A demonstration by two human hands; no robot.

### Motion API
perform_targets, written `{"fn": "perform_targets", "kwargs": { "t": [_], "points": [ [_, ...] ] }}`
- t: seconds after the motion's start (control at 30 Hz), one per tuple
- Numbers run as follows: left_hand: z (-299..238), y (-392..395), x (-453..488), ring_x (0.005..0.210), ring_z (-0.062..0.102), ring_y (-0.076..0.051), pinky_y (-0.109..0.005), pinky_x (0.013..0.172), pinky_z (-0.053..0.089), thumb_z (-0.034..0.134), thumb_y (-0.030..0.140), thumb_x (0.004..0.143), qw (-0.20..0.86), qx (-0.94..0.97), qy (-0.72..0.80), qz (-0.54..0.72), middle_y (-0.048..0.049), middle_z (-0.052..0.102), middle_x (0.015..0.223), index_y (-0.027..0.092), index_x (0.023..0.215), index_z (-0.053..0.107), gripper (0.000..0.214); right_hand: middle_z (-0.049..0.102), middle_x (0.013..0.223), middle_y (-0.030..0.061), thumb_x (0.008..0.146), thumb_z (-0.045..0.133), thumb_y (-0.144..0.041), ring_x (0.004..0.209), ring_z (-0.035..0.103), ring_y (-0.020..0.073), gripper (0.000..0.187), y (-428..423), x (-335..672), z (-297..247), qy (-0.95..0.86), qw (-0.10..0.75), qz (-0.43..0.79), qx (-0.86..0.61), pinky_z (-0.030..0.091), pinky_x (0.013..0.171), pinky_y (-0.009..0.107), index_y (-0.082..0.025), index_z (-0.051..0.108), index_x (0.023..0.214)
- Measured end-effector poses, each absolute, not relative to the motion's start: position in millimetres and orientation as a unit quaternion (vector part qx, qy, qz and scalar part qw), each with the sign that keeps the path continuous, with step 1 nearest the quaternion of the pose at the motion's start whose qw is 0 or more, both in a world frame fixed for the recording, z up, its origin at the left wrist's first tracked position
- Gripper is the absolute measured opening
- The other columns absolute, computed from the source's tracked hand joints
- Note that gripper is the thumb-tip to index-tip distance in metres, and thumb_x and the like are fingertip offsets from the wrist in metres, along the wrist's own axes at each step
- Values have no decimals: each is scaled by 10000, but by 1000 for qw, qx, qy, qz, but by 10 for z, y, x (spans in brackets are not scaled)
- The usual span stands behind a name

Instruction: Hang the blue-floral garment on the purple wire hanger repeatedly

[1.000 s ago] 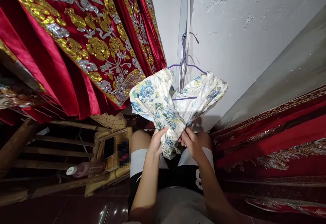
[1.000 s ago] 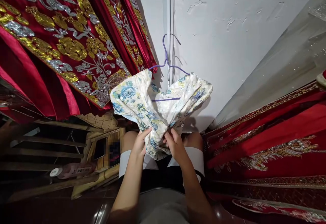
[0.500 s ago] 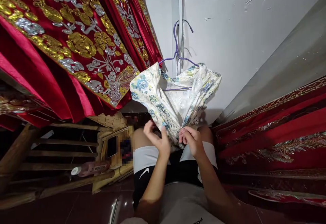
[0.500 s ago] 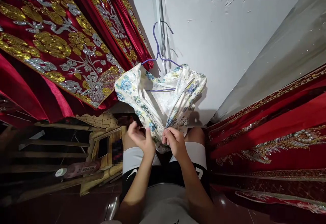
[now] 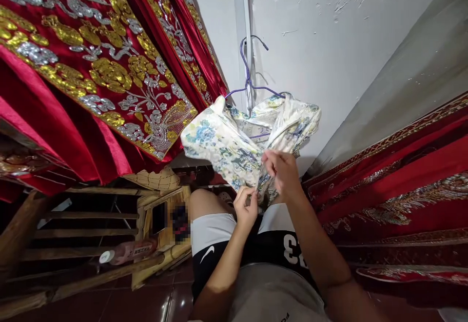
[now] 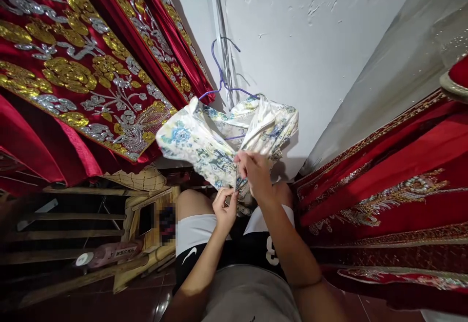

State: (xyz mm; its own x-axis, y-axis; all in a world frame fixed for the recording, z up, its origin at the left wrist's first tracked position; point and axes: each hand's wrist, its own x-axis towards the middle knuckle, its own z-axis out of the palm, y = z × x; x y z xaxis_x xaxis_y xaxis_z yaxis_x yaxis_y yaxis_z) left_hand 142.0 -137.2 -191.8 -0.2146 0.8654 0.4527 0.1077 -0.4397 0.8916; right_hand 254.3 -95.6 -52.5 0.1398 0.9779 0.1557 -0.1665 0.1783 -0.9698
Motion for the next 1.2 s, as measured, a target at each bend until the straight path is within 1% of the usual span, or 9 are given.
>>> {"fn": "perform_targets", "kwargs": {
  "t": [0.13, 0.3, 0.43, 0.57, 0.63, 0.77, 1.03, 1.13, 1.2],
  "points": [
    [-2029, -1426, 1388, 738, 580, -223, -321, 729, 455, 757, 388, 862, 369, 547, 440, 609, -61, 654, 747, 233, 799, 774, 169, 375, 471, -77, 919, 646, -556, 429, 338, 80, 405, -481, 2591, -36, -487, 635, 462, -384, 284, 457, 242, -202, 597, 728],
    [-1843, -1264, 1212, 772, 588, -228, -330, 761, 455, 665, 382, 926, 356, 670, 400, 514, -78, 658, 778, 226, 826, 764, 210, 414, 543, -56, 997, 578, -523, 471, 391, 71, 387, -304, 2593, 203, -542, 623, 449, -340, 292, 460, 213, -199, 604, 788],
    [-1209, -906, 1077, 938, 642, -241, -353, 901, 481, 676, 354, 935, 245, 685, 378, 572, -100, 714, 1010, 233, 1167, 760, 275, 449, 542, -51, 1016, 553, -447, 475, 388, 73, 343, -459, 2532, 134, -569, 615, 430, -335, 323, 481, 216, -202, 618, 787],
    [-388, -502, 1032, 898, 646, -197, -338, 894, 490, 500, 396, 1046, 100, 700, 343, 618, -71, 708, 1032, 212, 1420, 599, 428, 421, 542, -52, 1013, 559, -420, 480, 371, 75, 336, -558, 2512, 115, -584, 610, 417, -337, 291, 486, 220, -200, 607, 763],
    [-86, -361, 1034, 971, 665, -200, -334, 919, 490, 466, 411, 1064, 89, 750, 322, 571, -77, 719, 1040, 191, 1261, 684, 368, 391, 548, -55, 999, 584, -440, 486, 351, 75, 348, -563, 2544, 133, -594, 609, 404, -337, 266, 488, 224, -204, 593, 744],
    [142, -287, 1112, 822, 647, -161, -291, 796, 488, 511, 370, 1055, 38, 785, 305, 537, -55, 709, 872, 169, 932, 700, 302, 338, 538, -59, 973, 612, -461, 484, 289, 85, 374, -487, 2621, 78, -604, 615, 372, -344, 208, 482, 243, -213, 563, 698],
    [183, -154, 977, 734, 555, -139, -284, 686, 453, 539, 516, 1030, 7, 605, 309, 734, -10, 601, 781, 218, 821, 609, 371, 333, 518, -46, 907, 603, -372, 496, 272, 112, 339, -426, 2612, -601, -600, 537, 399, -437, 180, 510, 288, -214, 540, 614],
    [106, 16, 548, 636, 434, -107, -255, 609, 388, 621, 415, 1005, 37, 508, 280, 814, 29, 467, 685, 202, 743, 554, 344, 325, 513, -48, 891, 594, -383, 497, 271, 112, 354, -605, 2686, -841, -575, 537, 436, -436, 187, 520, 294, -217, 523, 587],
    [-16, 116, 214, 561, 323, -95, -242, 566, 348, 557, 277, 1025, 151, 426, 275, 848, 55, 344, 630, 216, 722, 455, 325, 340, 516, -47, 887, 597, -396, 499, 281, 112, 351, -746, 2716, -942, -563, 533, 463, -429, 201, 520, 290, -217, 537, 592]
  ]
}}
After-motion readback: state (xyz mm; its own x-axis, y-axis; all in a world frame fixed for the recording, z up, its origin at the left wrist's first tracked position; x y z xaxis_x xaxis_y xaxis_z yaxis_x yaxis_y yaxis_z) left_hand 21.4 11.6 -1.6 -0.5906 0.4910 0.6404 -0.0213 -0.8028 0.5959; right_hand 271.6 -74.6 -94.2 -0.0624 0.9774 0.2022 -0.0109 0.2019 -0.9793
